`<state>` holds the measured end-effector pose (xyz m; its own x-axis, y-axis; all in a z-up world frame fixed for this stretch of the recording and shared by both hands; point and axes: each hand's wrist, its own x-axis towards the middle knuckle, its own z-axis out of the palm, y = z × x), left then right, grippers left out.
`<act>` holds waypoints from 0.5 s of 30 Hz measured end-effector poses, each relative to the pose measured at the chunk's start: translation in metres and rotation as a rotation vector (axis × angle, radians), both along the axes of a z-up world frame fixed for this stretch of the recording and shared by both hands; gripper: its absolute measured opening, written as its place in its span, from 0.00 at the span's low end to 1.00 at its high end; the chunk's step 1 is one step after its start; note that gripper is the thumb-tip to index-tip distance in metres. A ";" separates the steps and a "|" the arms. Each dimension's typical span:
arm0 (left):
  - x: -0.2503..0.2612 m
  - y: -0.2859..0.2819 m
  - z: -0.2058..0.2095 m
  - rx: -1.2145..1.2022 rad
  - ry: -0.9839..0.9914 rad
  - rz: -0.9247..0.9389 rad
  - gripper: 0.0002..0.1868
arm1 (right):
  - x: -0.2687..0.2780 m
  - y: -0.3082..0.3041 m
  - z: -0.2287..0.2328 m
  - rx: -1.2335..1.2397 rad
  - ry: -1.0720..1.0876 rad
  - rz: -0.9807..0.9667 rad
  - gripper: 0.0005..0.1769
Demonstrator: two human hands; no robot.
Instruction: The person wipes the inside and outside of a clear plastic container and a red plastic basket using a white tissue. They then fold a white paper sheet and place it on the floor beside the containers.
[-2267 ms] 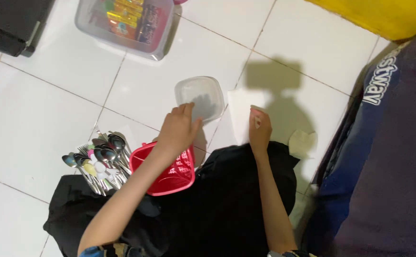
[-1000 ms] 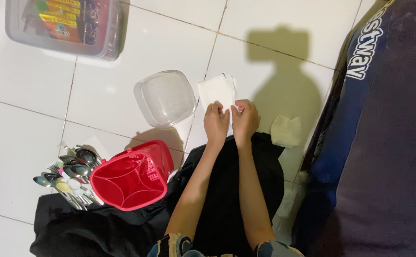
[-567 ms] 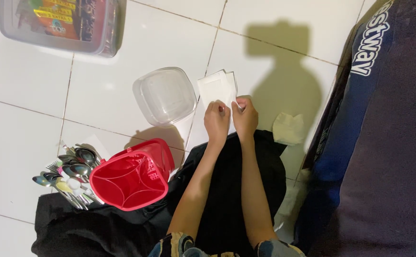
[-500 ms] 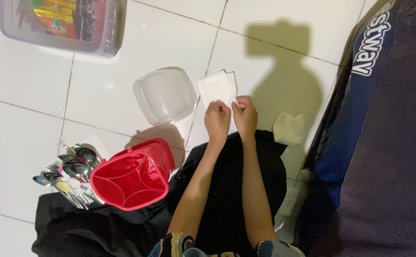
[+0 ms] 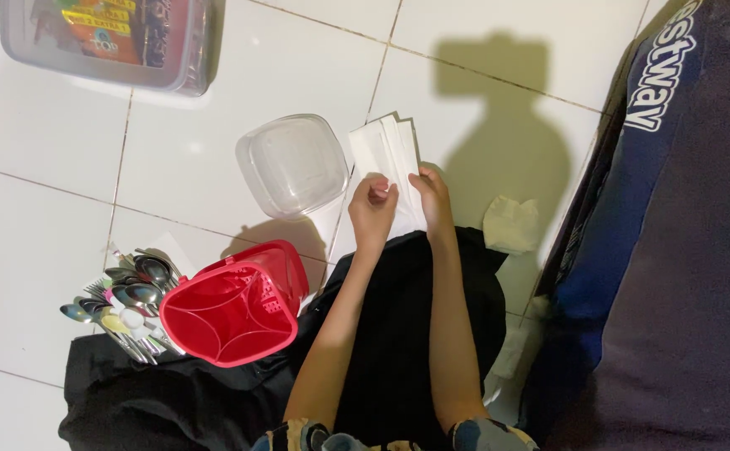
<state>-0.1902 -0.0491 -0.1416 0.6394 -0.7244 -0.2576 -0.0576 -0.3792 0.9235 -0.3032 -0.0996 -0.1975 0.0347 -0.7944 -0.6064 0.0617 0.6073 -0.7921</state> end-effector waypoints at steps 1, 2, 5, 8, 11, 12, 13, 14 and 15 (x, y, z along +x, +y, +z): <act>0.001 0.000 0.004 0.001 0.000 0.000 0.07 | 0.000 -0.001 -0.003 0.001 0.000 0.000 0.17; 0.002 0.001 0.008 -0.005 0.011 0.015 0.09 | 0.000 -0.001 -0.005 0.004 -0.037 -0.011 0.16; 0.003 0.001 0.013 -0.029 0.051 0.034 0.12 | 0.004 -0.003 0.023 0.005 -0.089 -0.027 0.21; 0.001 0.001 0.017 -0.056 0.081 0.038 0.13 | 0.012 -0.002 0.064 -0.003 -0.136 -0.001 0.29; 0.001 0.002 0.020 -0.075 0.070 0.027 0.14 | 0.021 -0.002 0.084 -0.042 -0.172 0.050 0.30; 0.001 0.002 0.021 -0.085 0.058 0.017 0.14 | 0.023 -0.003 0.088 -0.074 -0.177 0.070 0.29; 0.000 0.003 0.017 -0.084 0.058 0.017 0.14 | 0.022 -0.003 0.085 -0.074 -0.177 0.070 0.29; 0.000 0.004 0.013 -0.083 0.067 0.026 0.11 | 0.021 -0.002 0.082 -0.086 -0.173 0.081 0.28; -0.001 0.006 0.009 -0.080 0.075 0.034 0.09 | 0.020 -0.002 0.079 -0.097 -0.169 0.091 0.27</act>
